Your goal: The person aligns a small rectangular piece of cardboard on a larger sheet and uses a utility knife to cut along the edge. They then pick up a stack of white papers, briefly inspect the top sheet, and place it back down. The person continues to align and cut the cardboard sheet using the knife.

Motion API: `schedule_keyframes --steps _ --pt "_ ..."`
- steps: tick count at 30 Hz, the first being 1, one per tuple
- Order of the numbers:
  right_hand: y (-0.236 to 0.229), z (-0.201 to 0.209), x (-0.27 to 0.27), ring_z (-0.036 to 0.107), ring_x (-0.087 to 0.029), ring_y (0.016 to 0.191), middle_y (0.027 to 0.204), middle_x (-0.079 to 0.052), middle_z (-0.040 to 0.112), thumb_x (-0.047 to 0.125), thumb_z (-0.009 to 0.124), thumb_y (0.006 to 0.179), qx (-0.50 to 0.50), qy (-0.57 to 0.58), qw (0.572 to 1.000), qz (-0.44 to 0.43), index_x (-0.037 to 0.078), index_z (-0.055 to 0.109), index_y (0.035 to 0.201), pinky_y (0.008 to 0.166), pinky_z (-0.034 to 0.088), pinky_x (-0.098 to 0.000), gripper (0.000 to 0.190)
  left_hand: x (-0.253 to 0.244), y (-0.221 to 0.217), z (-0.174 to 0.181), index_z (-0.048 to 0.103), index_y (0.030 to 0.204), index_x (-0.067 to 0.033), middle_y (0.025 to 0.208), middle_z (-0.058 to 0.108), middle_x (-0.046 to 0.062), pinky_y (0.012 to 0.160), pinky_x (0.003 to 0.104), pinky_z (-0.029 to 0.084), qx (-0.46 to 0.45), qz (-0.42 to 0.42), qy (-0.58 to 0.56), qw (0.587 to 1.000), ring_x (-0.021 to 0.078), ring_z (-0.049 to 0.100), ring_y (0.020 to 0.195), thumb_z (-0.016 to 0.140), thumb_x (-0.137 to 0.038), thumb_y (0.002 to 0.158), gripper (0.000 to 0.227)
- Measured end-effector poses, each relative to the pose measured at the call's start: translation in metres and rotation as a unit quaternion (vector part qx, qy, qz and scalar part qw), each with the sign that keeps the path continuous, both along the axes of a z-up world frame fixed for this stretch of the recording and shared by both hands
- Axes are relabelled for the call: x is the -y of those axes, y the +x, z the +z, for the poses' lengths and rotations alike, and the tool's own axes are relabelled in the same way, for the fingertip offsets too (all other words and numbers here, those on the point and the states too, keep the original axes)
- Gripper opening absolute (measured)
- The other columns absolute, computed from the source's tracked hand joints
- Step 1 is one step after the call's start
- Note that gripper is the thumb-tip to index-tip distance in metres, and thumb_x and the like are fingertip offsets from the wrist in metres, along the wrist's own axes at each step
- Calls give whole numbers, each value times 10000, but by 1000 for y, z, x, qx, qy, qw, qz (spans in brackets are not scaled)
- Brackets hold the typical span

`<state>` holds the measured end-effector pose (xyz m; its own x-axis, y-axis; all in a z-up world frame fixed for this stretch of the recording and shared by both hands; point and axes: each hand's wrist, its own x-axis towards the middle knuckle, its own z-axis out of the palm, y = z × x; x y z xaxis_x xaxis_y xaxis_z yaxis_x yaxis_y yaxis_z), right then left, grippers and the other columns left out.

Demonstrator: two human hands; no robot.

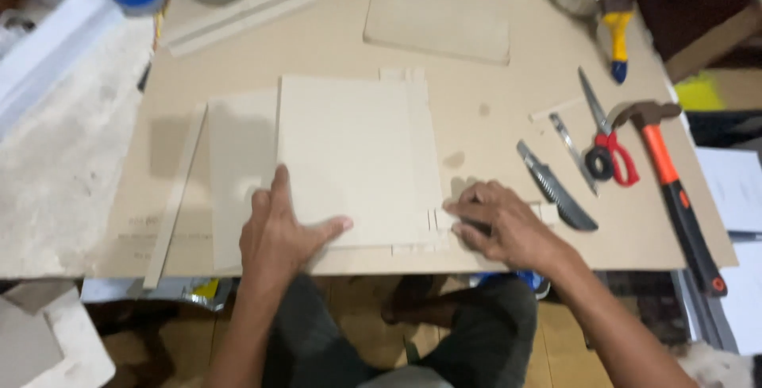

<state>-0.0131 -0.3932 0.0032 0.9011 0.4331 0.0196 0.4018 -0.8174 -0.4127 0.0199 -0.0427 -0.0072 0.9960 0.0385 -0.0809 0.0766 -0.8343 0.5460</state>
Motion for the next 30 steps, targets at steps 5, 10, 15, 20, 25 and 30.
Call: schedule_keyframes --steps 5,10,15,20,25,30 --pt "-1 5 -2 654 -315 1016 1074 -54 722 381 693 903 -49 -28 998 -31 217 804 1118 913 531 -461 293 -1 -4 -24 433 1565 -45 1061 612 247 580 482 609 99 -10 46 994 443 725 886 864 -767 562 1309" --pt "-1 0 0 578 -199 923 1024 -3 646 377 643 964 -45 26 999 3 152 730 1289 853 451 -390 405 1 -4 -23 353 1569 -74 1139 581 210 604 534 616 72 -6 64 995 391 663 825 805 -826 541 1351" --pt "0 -7 5 575 -204 904 1005 -7 643 358 664 955 -32 27 999 13 153 730 1285 841 459 -395 394 3 0 -12 316 1587 -107 1193 563 211 662 580 604 21 -2 70 997 420 664 882 830 -805 554 1348" --pt "1 -9 6 573 -215 903 1024 -12 645 351 657 960 -17 27 999 21 162 734 1272 835 453 -397 373 4 1 -6 296 1597 -154 1227 533 194 720 591 595 -15 4 51 999 428 661 913 845 -778 555 1333" --pt "1 -6 5 566 -204 908 1026 -5 646 359 653 960 -33 23 999 16 156 729 1287 855 445 -388 393 4 1 -5 296 1596 -151 1186 537 184 676 574 598 -13 2 65 998 421 658 869 841 -795 543 1349" --pt "4 -5 6 583 -213 941 1065 -20 658 376 632 972 -28 17 999 28 131 716 1301 836 453 -399 419 1 0 -12 314 1592 -109 1135 554 215 566 519 604 39 -24 97 994 400 656 770 817 -818 574 1339"
